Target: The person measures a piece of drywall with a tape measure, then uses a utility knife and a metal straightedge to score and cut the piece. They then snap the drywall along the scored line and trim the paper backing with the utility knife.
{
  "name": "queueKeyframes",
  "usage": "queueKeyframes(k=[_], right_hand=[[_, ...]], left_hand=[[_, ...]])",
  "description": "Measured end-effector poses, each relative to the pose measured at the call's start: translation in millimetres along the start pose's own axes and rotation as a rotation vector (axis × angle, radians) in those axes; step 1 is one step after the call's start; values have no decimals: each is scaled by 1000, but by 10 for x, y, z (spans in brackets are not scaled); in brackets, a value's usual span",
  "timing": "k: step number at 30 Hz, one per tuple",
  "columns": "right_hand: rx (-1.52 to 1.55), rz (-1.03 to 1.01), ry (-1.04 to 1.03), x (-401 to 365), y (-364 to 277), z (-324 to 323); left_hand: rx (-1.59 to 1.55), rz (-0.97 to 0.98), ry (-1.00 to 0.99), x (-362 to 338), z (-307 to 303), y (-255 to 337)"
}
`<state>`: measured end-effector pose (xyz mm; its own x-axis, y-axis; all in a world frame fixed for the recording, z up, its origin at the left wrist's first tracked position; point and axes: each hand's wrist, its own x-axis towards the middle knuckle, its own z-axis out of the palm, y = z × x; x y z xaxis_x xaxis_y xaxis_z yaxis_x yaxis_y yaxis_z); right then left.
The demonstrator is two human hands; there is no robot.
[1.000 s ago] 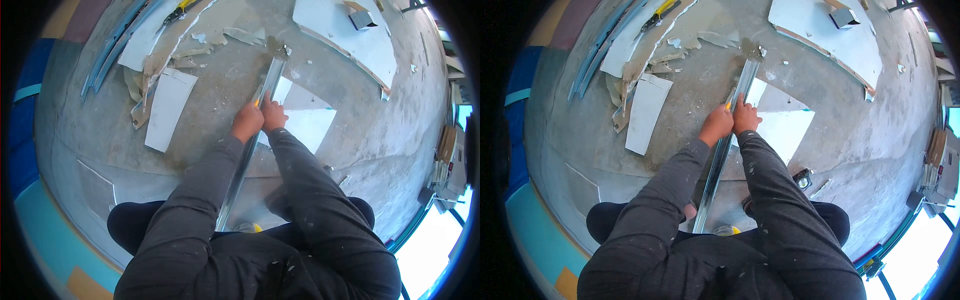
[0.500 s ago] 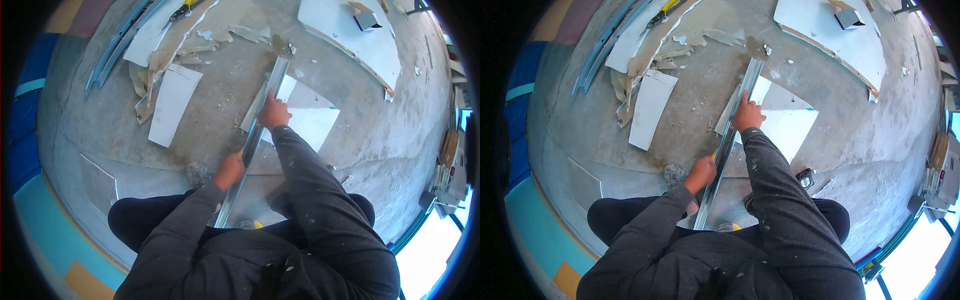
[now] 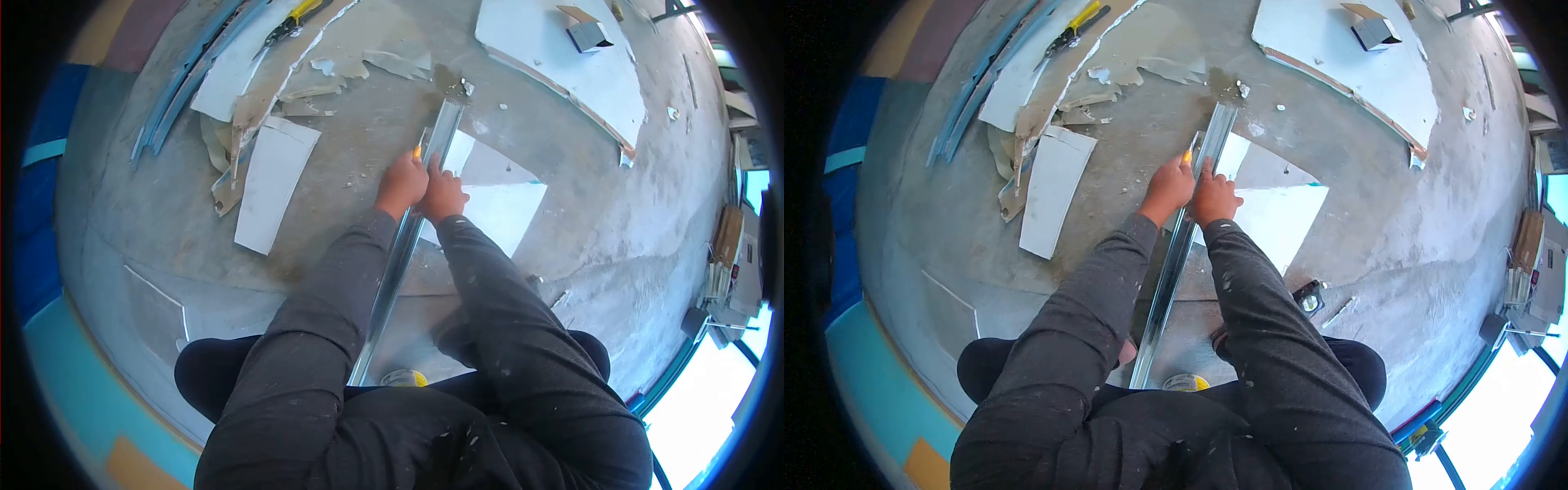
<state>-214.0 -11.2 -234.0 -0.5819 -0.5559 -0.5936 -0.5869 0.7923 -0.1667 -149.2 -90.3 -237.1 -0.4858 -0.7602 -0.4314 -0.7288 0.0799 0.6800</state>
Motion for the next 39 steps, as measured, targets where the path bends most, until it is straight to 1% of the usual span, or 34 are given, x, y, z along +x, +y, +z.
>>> queueKeyframes(k=[3, 6, 9, 12, 15, 18, 21, 24, 27, 30, 33, 35, 36, 37, 38, 39], right_hand=[[17, -22, 8, 9, 18, 19], [26, -58, 25, 18, 61, 68], [26, -56, 51, 9, 77, 106], [26, -42, 72, 105, 111, 201], [-3, 3, 74, 145, 78, 257], [-8, 8, 42, 84, 57, 179], [3, 5, -4, 55, 30, 66], [12, 12, -38, -7, -1, -19], [31, 7, -43, -17, -3, -28], [22, -8, -30, -5, 18, -8], [-1, -31, -3, 4, 74, 44], [-16, -48, -2, 25, 72, 26], [24, -89, -38, 74, 82, -31], [62, -128, -77, 133, 151, -77], [100, -166, -116, 205, 234, -132], [76, -253, -71, 425, 381, -96]], left_hand=[[-41, -62, -125, 101, -13, 145], [16, -47, -126, 157, 100, 115], [49, -88, -109, 82, 145, 122], [66, 0, -114, -227, 86, -36], [14, -69, -100, -657, 0, -212], [42, -141, -156, -988, -123, -284], [59, -75, -127, -1314, -55, -638], [82, -195, -229, -1643, -213, -659], [124, -166, -264, -1830, -255, -864], [133, -279, -254, -2028, -368, -916], [68, 54, 54, -1791, -352, -835], [136, 101, 54, -1696, -255, -811], [169, 125, 59, -1628, -203, -796], [202, -33, -106, -1576, -166, -763], [212, -36, -95, -1557, -119, -735], [222, -37, -86, -1558, -43, -751]])
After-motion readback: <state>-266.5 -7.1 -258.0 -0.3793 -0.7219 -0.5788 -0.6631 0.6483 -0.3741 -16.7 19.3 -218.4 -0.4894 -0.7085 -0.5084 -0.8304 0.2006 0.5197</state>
